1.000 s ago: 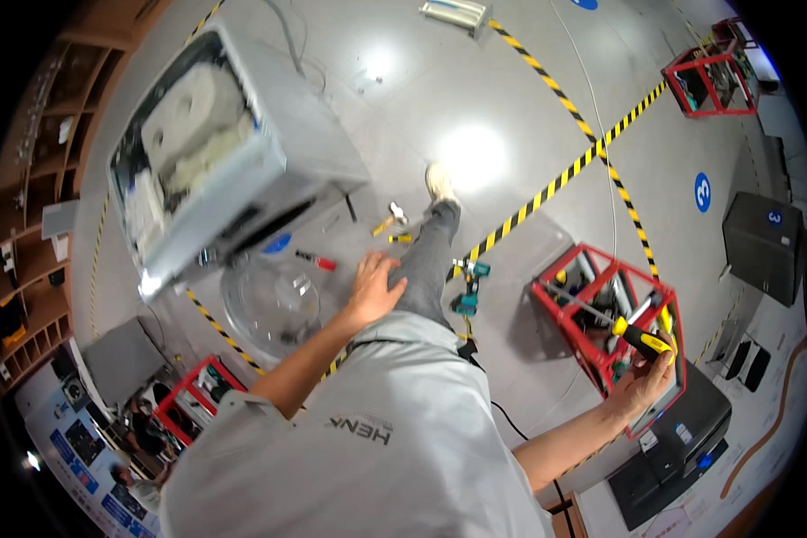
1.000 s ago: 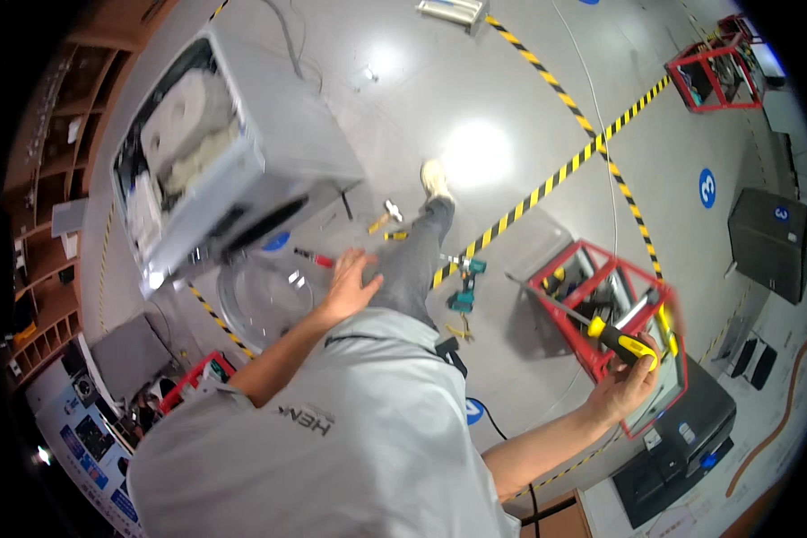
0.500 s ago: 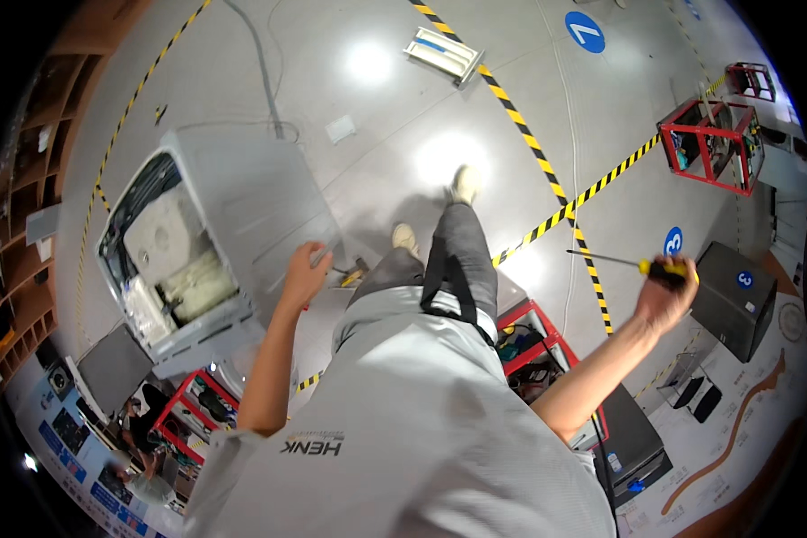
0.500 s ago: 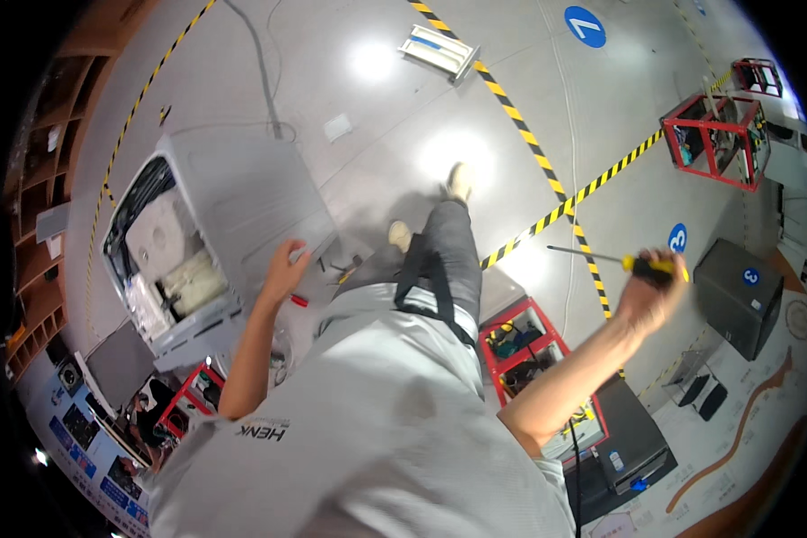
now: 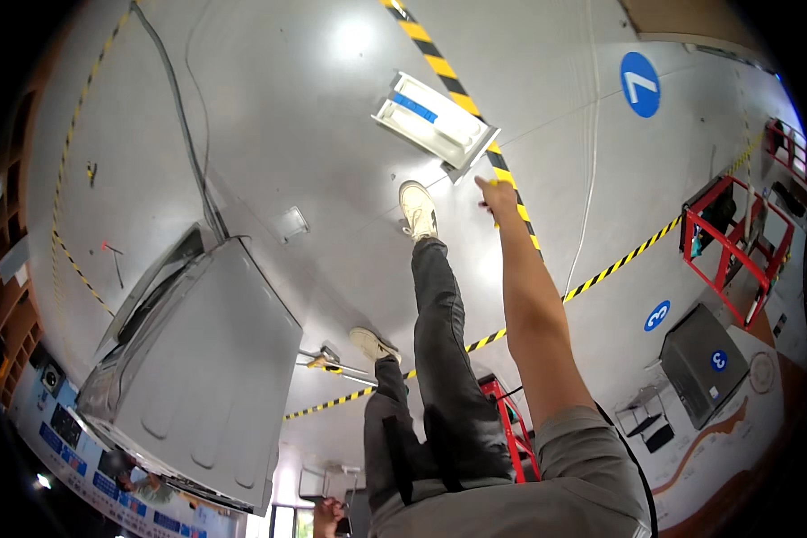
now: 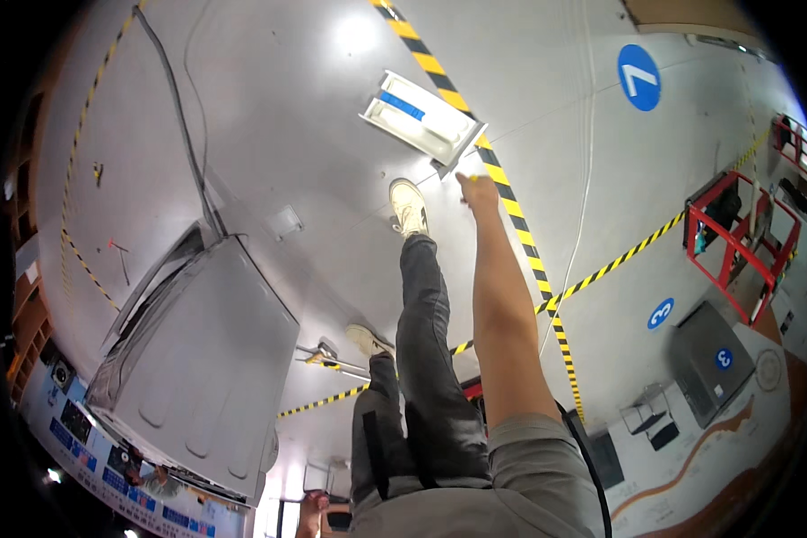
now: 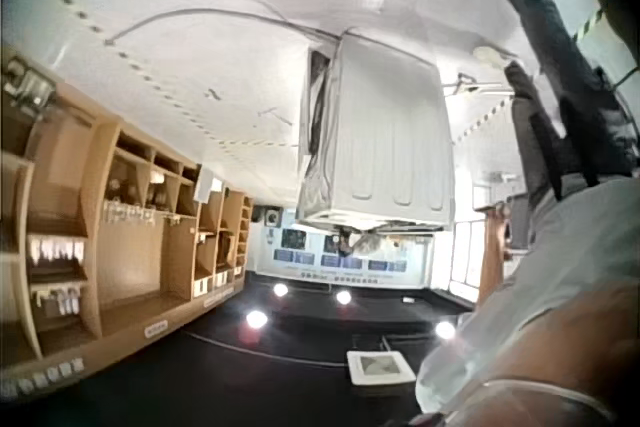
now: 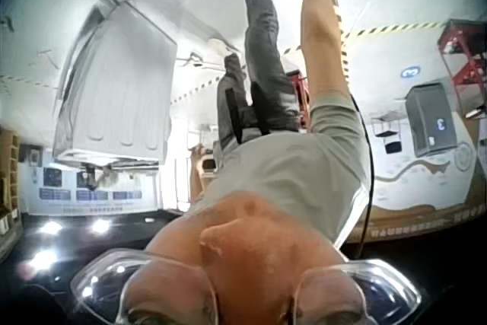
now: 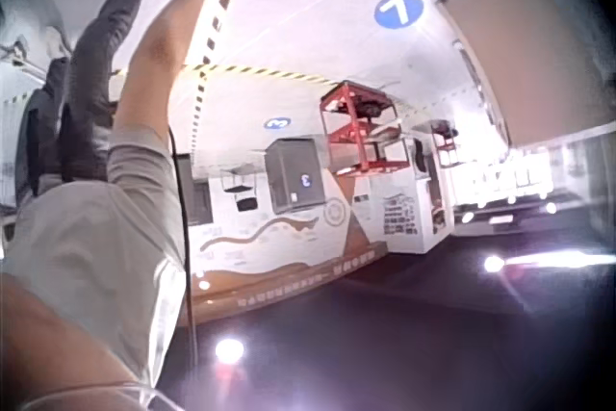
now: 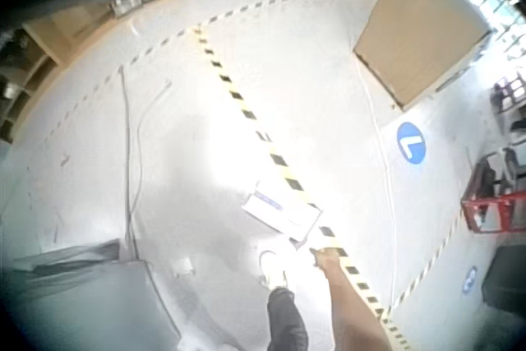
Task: The person disassembles the top and front components of a washing machine by hand and with a screwdriver, removes the detergent drawer, and works on the internal wiring and structural screws.
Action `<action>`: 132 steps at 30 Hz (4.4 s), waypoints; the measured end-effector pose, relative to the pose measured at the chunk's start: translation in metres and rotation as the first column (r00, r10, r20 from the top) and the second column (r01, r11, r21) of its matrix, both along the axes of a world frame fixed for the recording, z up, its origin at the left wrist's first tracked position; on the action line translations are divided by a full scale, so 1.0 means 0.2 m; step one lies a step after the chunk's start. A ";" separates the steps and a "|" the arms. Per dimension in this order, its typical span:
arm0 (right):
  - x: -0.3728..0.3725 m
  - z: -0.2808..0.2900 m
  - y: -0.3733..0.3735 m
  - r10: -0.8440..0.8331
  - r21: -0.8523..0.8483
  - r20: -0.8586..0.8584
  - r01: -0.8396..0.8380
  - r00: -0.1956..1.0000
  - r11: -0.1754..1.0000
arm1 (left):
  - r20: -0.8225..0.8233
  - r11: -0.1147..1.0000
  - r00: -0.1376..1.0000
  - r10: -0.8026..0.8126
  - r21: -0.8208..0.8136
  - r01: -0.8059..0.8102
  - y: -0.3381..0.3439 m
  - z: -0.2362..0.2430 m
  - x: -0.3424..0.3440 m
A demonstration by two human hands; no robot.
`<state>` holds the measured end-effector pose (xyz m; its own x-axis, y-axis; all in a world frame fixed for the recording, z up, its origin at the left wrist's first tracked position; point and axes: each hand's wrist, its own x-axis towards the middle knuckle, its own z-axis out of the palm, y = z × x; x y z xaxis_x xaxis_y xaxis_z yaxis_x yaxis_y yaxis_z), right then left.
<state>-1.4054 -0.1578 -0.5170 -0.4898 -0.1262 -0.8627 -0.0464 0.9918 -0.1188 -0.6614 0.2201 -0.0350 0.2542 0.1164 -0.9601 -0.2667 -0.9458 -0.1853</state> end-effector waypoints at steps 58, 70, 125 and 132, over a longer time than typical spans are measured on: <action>3.33 3.03 2.78 0.612 -0.568 0.773 -0.613 -0.168 0.549 | -0.934 -0.949 -0.189 0.303 -0.276 -0.154 1.63 0.54 -0.25; 4.60 3.03 2.18 0.955 -0.944 -0.179 -0.233 -0.236 -0.234 | -0.781 -0.813 -0.285 0.556 -0.442 -0.379 2.09 0.56 0.81; 6.12 2.14 1.86 0.484 -0.509 0.445 -0.232 0.754 0.829 | -0.700 -0.266 0.317 0.640 -0.589 -0.763 0.97 -0.15 3.20; 6.16 2.16 1.88 0.520 -0.591 0.321 -0.261 0.791 0.763 | -0.717 -0.345 0.317 0.621 -0.613 -0.711 0.94 -0.21 3.14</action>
